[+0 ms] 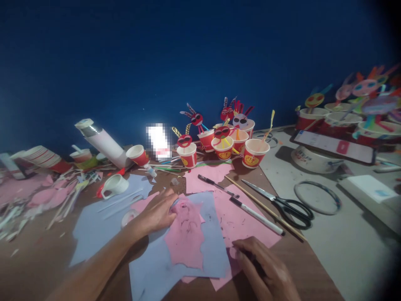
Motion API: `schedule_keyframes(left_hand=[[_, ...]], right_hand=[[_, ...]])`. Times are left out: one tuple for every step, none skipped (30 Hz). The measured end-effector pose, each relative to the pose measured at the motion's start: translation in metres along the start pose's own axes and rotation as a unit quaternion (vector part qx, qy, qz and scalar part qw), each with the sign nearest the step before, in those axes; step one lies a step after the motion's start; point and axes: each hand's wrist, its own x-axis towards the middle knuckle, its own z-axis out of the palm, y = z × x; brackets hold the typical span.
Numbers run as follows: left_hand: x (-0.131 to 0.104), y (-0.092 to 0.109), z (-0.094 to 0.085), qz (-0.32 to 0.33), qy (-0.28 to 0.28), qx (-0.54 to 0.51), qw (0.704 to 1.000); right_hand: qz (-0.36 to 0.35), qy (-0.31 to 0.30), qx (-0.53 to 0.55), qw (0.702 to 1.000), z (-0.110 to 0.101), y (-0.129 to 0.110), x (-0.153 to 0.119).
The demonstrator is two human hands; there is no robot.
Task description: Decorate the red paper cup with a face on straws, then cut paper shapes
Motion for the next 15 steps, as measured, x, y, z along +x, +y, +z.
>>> schedule_keyframes(left_hand=[[-0.001, 0.001, 0.001, 0.005, 0.009, 0.007, 1.000], [-0.001, 0.003, 0.002, 0.011, 0.018, 0.013, 1.000], [-0.002, 0.004, 0.003, 0.020, 0.023, 0.016, 0.999], [-0.003, 0.005, 0.003, 0.028, 0.026, 0.016, 0.999], [-0.005, 0.005, 0.003, 0.032, 0.024, 0.009, 0.999], [-0.006, 0.005, 0.002, 0.031, 0.019, -0.004, 0.999], [-0.009, 0.003, 0.000, 0.024, 0.010, -0.026, 0.999], [-0.012, 0.000, -0.004, 0.008, -0.001, -0.057, 0.998], [-0.016, -0.005, -0.009, -0.014, -0.009, -0.092, 0.996], [-0.021, -0.012, -0.015, -0.039, -0.012, -0.133, 0.990], [-0.027, -0.020, -0.021, -0.072, -0.002, -0.170, 0.983], [-0.033, -0.029, -0.028, -0.112, 0.028, -0.202, 0.972], [-0.040, -0.038, -0.035, -0.159, 0.074, -0.238, 0.955], [-0.046, -0.047, -0.042, -0.192, 0.117, -0.284, 0.932], [-0.053, -0.055, -0.048, -0.213, 0.148, -0.335, 0.906]], right_hand=[[0.002, -0.002, 0.002, 1.000, 0.000, -0.001, 0.000], [0.005, -0.004, 0.005, 1.000, 0.000, -0.001, 0.001], [0.010, -0.005, 0.007, 1.000, 0.000, -0.002, 0.001], [0.013, -0.004, 0.010, 1.000, 0.000, -0.003, 0.002], [0.013, 0.000, 0.012, 1.000, 0.000, -0.003, 0.002], [0.013, 0.004, 0.014, 1.000, 0.000, -0.004, 0.002], [0.011, 0.010, 0.015, 1.000, 0.001, -0.004, 0.002], [0.009, 0.016, 0.015, 1.000, 0.001, -0.003, 0.002], [0.008, 0.024, 0.014, 1.000, 0.001, -0.003, 0.001], [0.008, 0.031, 0.013, 0.999, 0.001, -0.002, 0.001], [0.008, 0.041, 0.011, 0.999, 0.001, -0.002, 0.000], [0.007, 0.052, 0.010, 0.999, 0.001, -0.002, 0.000], [0.007, 0.065, 0.010, 0.998, 0.001, -0.002, 0.000], [0.006, 0.078, 0.009, 0.997, 0.001, -0.002, 0.000], [0.006, 0.089, 0.009, 0.996, 0.000, -0.003, 0.000]])
